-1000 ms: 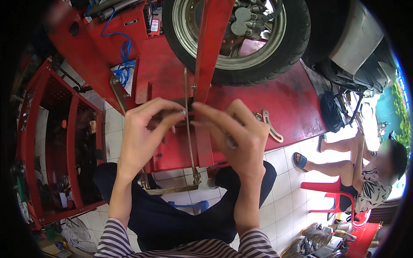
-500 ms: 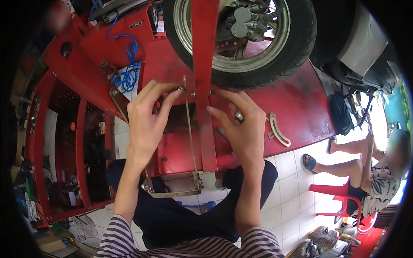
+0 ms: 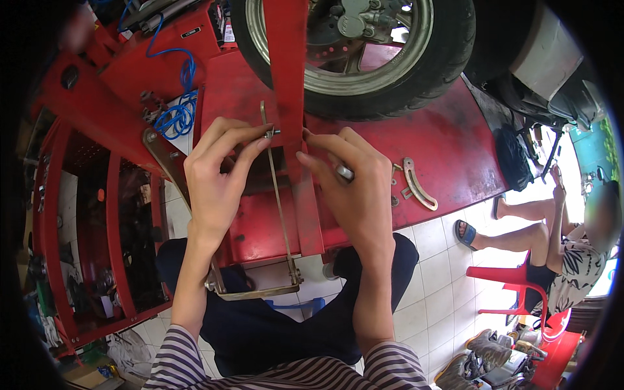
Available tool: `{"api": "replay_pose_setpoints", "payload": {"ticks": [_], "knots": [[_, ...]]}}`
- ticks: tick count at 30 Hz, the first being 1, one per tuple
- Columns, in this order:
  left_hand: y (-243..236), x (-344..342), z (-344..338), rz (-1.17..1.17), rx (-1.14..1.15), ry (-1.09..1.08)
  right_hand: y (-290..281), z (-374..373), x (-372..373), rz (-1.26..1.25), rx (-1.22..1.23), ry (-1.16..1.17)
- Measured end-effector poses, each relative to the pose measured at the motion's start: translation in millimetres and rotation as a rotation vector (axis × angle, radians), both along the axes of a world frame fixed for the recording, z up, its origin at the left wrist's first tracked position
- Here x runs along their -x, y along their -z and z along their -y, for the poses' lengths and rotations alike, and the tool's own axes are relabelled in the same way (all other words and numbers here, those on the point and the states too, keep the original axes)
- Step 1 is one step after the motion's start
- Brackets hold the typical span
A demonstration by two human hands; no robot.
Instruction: The person uses a wrench to tighten a bolt on a red motorcycle stand, then fits a small metal bracket onto a rod and secures it with a bolt and a nut by hand and with a wrench.
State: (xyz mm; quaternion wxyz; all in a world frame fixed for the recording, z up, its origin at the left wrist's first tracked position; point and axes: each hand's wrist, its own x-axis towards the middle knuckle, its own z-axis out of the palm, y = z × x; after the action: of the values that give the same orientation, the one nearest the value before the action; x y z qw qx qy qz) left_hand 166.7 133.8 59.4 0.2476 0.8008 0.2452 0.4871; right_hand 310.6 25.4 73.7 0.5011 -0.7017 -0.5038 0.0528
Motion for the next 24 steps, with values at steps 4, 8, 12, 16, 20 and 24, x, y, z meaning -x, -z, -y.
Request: {"api": "replay_pose_setpoints", "payload": {"ticks": [4, 8, 12, 16, 20, 24], "knots": [[-1.0, -0.4, -3.6, -0.003, 0.025, 0.038, -0.5, 0.1, -0.3, 0.002, 0.004, 0.006], [-6.4, -1.2, -1.6, -0.002, 0.166, 0.069, 1.3, -0.5, -1.9, -0.01, -0.009, -0.005], [-5.4, 0.4, -0.7, -0.014, 0.123, 0.039, -0.1, 0.0, -1.5, 0.015, -0.018, -0.019], [-5.0, -0.2, 1.7, -0.005, 0.151, 0.032, 0.2, -0.6, -1.3, 0.01, -0.011, -0.019], [-5.8, 0.9, 0.2, -0.013, 0.13, 0.033, 0.9, 0.6, -5.0, 0.044, 0.016, -0.035], [-7.3, 1.7, 1.7, -0.023, 0.117, -0.002, -0.5, 1.0, -3.6, 0.052, 0.024, -0.031]]}}
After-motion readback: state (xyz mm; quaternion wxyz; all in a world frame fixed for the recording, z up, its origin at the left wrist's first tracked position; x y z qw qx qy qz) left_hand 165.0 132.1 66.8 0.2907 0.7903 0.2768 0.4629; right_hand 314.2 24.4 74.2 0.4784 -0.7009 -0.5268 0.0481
